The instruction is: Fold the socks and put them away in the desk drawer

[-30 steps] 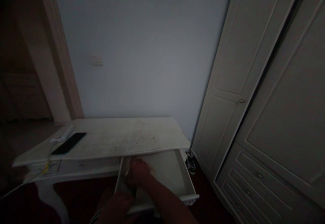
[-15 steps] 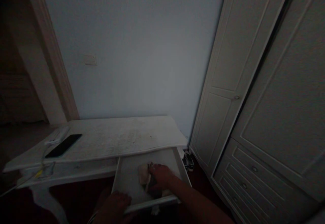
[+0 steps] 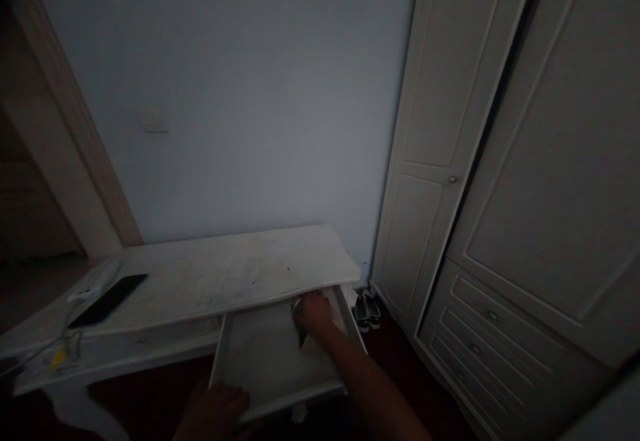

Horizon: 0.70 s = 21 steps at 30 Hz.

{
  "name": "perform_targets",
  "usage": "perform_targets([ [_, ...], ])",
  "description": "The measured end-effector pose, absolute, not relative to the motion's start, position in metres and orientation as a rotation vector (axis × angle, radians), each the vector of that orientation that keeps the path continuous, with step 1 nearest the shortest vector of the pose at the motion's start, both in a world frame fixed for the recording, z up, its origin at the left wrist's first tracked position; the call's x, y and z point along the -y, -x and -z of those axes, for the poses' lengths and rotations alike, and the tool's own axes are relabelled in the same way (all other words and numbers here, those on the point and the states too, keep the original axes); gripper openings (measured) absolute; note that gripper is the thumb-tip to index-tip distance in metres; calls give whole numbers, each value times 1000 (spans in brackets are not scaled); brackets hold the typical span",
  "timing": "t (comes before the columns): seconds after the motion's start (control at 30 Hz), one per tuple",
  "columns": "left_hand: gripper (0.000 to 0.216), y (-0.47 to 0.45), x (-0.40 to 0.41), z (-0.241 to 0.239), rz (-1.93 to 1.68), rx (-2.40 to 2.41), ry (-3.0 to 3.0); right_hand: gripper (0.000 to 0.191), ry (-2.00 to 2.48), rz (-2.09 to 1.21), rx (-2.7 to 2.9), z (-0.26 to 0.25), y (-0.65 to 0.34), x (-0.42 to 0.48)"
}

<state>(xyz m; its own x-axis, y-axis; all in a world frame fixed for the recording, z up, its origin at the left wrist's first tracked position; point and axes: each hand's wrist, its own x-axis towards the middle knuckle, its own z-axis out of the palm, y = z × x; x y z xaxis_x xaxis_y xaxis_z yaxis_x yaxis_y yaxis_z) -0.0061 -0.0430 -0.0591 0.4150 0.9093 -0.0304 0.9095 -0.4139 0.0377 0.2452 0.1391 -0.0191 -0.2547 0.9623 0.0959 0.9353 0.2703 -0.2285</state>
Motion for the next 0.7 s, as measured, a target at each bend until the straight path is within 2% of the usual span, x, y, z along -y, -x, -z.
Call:
perform_targets([
  [0.17,26,7,41,66,-20,-1679,-2623,52,1710,-161,2342,21,-216,-135],
  [0.57,28,2,43,56,-24,-1681,-2514,66,1188,-76,2681,41,-139,-102],
  [0.63,28,0,43,54,-25,-1692,-2494,63,1006,-56,2787,49,-134,-92],
  [0.7,28,-1,44,51,-64,-1678,-2500,52,813,-11,2877,58,-136,-83],
])
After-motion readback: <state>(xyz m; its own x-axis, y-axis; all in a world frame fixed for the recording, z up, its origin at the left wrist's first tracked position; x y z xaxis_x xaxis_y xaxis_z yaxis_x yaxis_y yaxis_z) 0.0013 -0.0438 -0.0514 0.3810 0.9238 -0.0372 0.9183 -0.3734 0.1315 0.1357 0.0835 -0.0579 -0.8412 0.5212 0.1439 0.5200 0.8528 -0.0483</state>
